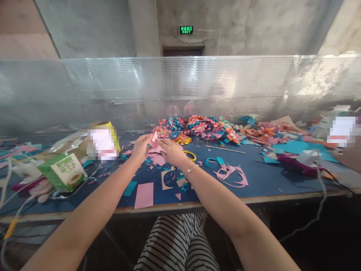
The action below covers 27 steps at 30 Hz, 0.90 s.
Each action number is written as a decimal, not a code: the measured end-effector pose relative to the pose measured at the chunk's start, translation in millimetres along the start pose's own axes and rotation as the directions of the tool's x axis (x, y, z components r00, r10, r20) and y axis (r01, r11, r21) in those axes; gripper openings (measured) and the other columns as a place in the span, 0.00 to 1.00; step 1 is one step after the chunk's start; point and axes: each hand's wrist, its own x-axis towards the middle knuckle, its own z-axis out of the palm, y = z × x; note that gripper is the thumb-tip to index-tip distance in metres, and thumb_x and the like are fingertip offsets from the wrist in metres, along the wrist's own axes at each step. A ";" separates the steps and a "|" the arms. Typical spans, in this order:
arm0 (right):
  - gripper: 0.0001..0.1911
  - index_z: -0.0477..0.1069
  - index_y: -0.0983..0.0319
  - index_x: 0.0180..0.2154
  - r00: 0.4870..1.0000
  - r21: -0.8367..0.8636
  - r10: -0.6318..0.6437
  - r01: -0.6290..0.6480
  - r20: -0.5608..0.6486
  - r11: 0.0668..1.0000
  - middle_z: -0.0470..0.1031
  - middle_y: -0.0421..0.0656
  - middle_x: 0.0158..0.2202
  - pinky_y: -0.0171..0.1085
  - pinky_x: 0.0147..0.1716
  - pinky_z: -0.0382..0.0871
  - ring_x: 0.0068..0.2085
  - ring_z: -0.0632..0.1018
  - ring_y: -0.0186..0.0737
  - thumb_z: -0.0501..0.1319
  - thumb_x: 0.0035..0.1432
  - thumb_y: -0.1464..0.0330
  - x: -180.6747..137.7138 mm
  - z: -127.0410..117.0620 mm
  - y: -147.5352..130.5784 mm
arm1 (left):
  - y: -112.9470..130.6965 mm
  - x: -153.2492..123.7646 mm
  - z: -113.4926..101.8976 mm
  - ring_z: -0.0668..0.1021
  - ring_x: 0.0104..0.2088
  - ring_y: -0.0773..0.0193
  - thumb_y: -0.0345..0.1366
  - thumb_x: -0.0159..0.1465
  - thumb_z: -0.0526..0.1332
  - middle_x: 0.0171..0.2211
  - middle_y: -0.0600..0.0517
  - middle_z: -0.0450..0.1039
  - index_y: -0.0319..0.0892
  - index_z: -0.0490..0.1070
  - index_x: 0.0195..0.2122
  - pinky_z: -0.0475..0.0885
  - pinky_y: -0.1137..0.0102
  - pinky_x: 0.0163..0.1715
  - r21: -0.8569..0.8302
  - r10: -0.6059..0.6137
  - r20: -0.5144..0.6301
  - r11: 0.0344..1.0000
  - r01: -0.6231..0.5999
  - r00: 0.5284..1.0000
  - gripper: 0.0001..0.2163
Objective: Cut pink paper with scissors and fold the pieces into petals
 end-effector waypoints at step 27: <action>0.17 0.67 0.63 0.36 0.836 0.912 0.538 -0.299 0.110 0.279 0.70 0.37 0.26 0.35 0.33 0.70 0.28 0.72 0.30 0.63 0.41 0.65 9.8 7.8 16.2 | -7.0 -1.3 1.5 0.76 0.33 0.63 0.38 0.51 0.61 0.30 0.50 0.75 0.40 0.72 0.29 0.70 0.68 0.36 0.328 0.267 0.265 0.878 -0.348 0.926 0.07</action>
